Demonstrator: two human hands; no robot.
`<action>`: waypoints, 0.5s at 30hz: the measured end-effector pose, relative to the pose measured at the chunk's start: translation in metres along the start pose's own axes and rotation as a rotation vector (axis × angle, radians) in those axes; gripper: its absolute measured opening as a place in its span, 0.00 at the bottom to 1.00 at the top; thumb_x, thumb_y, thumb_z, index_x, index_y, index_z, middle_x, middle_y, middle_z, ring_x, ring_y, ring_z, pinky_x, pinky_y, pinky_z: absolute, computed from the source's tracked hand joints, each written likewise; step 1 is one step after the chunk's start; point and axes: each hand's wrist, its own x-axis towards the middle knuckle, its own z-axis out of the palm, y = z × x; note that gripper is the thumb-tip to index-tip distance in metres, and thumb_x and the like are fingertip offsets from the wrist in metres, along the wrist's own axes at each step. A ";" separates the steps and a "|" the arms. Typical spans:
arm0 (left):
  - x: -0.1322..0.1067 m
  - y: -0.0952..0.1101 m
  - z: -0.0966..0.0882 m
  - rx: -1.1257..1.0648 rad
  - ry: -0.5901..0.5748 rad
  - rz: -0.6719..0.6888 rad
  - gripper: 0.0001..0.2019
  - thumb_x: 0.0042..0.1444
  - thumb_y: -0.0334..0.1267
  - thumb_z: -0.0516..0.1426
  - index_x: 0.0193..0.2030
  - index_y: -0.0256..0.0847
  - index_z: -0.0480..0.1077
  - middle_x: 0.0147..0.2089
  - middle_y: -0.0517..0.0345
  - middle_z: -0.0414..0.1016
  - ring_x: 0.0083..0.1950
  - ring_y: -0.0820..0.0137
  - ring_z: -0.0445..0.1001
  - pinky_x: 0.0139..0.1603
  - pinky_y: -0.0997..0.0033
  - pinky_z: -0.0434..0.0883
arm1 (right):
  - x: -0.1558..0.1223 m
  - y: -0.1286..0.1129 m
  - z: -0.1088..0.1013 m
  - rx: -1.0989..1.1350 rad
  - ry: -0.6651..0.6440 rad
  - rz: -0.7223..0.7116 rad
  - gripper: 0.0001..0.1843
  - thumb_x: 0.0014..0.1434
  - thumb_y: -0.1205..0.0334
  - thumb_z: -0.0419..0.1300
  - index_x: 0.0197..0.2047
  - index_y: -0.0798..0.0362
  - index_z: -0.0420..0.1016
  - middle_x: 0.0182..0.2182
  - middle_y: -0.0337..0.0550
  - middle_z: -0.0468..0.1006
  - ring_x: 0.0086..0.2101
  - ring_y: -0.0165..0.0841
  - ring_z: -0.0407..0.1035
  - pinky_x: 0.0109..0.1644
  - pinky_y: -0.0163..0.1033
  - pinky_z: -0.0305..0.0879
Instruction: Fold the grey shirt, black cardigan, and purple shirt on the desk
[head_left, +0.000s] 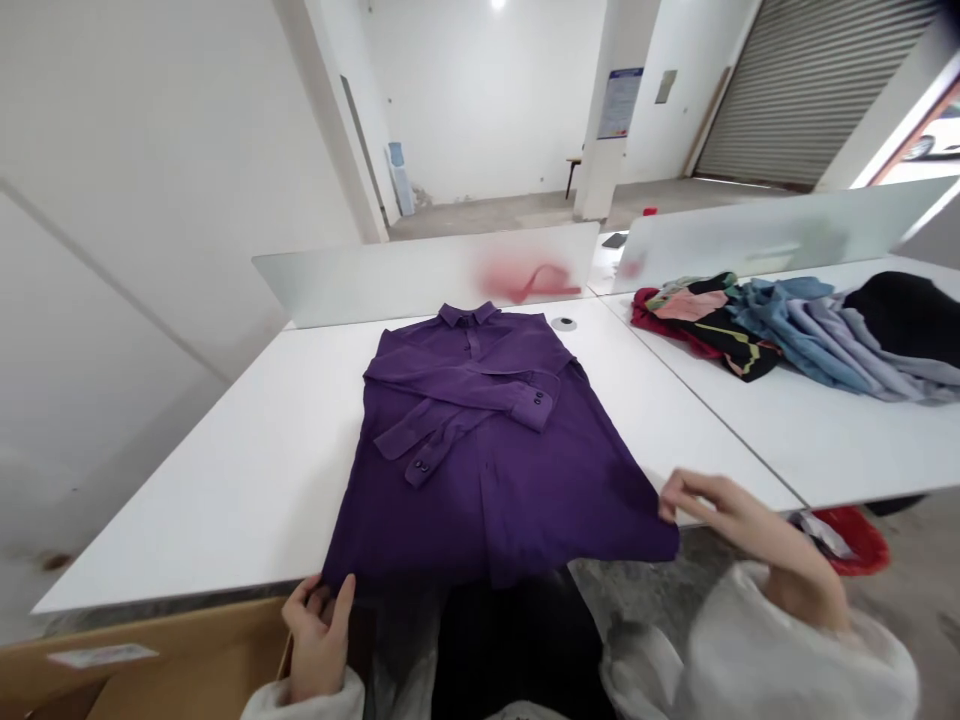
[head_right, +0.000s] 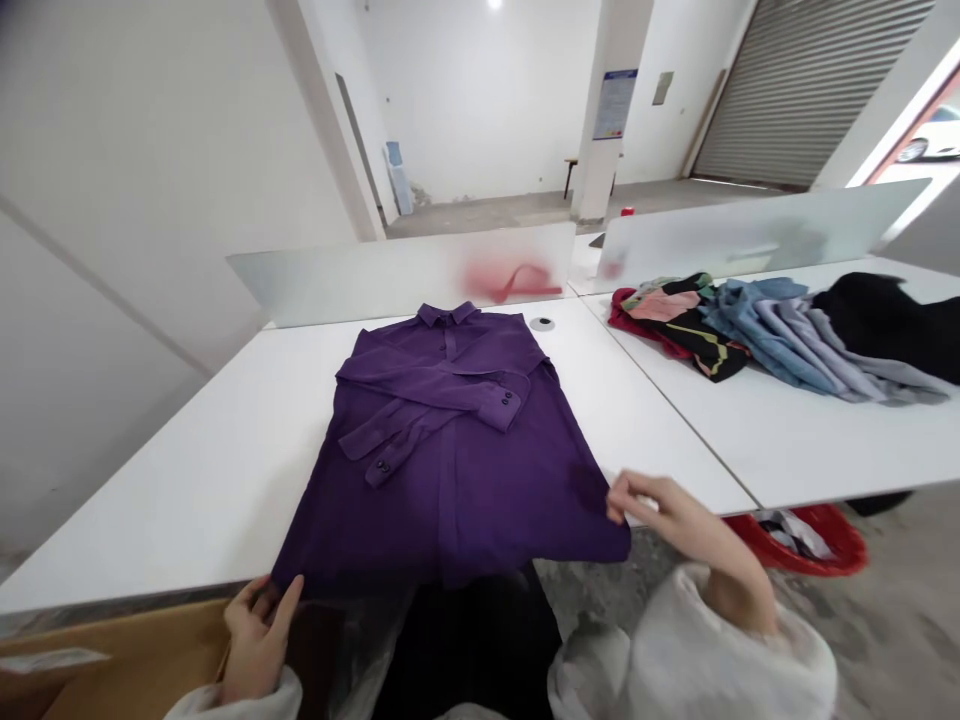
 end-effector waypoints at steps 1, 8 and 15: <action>-0.004 -0.003 0.005 -0.084 0.007 -0.058 0.34 0.28 0.45 0.66 0.43 0.46 0.55 0.35 0.63 0.68 0.32 0.69 0.72 0.35 0.65 0.71 | -0.016 0.013 0.016 0.064 -0.038 0.051 0.24 0.63 0.44 0.47 0.30 0.52 0.72 0.29 0.43 0.76 0.31 0.34 0.70 0.39 0.37 0.65; -0.029 -0.020 0.053 -0.278 0.102 -0.121 0.26 0.48 0.47 0.58 0.51 0.47 0.53 0.42 0.56 0.72 0.43 0.62 0.77 0.40 0.59 0.76 | -0.065 0.074 0.078 0.334 0.276 0.322 0.31 0.51 0.36 0.57 0.48 0.52 0.73 0.47 0.52 0.76 0.49 0.45 0.69 0.55 0.46 0.65; -0.020 -0.029 0.035 0.082 -0.352 -0.016 0.30 0.62 0.54 0.37 0.61 0.34 0.56 0.46 0.44 0.77 0.57 0.60 0.71 0.54 0.61 0.74 | -0.029 0.063 0.089 0.346 0.185 0.327 0.35 0.43 0.31 0.60 0.41 0.52 0.79 0.42 0.50 0.79 0.49 0.53 0.69 0.57 0.55 0.63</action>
